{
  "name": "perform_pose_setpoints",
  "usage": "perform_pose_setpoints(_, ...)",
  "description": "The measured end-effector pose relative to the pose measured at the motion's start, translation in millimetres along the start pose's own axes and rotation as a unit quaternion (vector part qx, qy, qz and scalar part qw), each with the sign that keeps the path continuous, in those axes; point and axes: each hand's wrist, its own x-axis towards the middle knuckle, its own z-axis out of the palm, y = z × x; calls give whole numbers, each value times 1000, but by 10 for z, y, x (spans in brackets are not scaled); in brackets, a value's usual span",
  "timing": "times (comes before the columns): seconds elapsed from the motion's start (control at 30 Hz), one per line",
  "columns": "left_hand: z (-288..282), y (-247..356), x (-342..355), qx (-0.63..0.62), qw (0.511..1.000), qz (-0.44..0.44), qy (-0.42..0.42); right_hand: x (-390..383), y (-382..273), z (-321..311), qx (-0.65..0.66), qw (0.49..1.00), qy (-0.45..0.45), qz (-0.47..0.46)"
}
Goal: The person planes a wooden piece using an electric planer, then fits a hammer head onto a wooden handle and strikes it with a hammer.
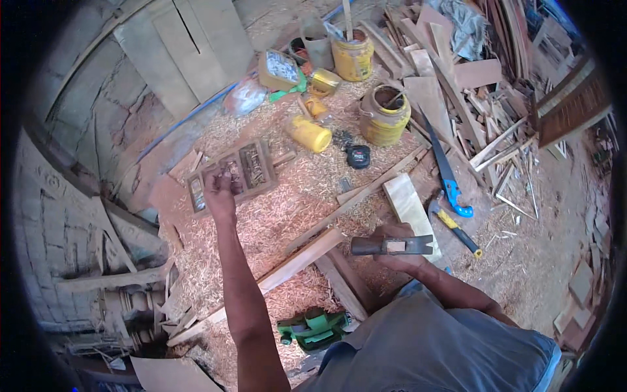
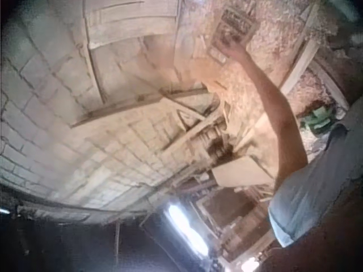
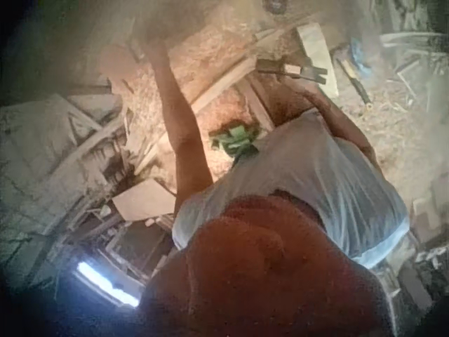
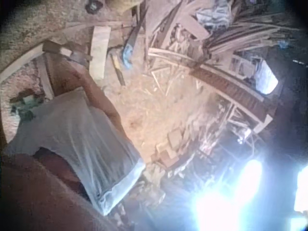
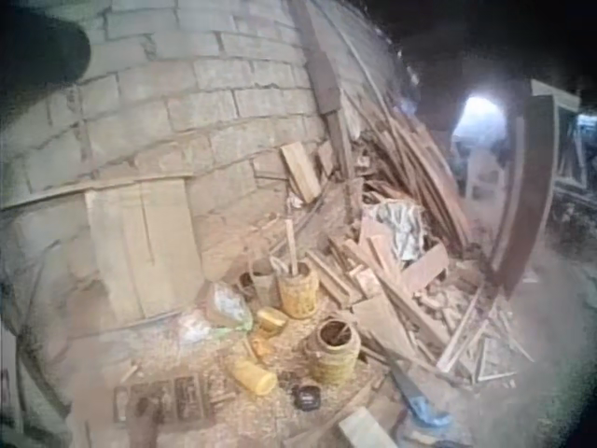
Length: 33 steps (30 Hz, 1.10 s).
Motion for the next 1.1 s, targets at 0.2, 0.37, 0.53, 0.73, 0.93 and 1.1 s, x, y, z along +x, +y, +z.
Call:
perform_pose_setpoints(0.2, -133, -405, 144, 130, 991, -17, -18, 77, -105, -163, 115, 990, -76, 16)
perform_pose_setpoints(0.37, 125, -640, 426, 213, 975, -34, -57, 143, -90, -146, 160, 985, -67, 16)
perform_pose_setpoints(0.53, 257, -840, 636, 437, 885, 133, -94, 156, 24, -36, 125, 990, -59, 14)
perform_pose_setpoints(0.73, 626, -610, 746, 615, 777, 16, -132, 197, -31, -26, 114, 989, -70, 65)
perform_pose_setpoints(0.93, 444, -890, 947, 650, 739, 45, -172, 212, 34, 79, -108, 977, -180, 23)
perform_pose_setpoints(1.1, 519, -666, 668, 552, 816, 80, -150, 194, 195, 71, -197, 962, -187, 8)
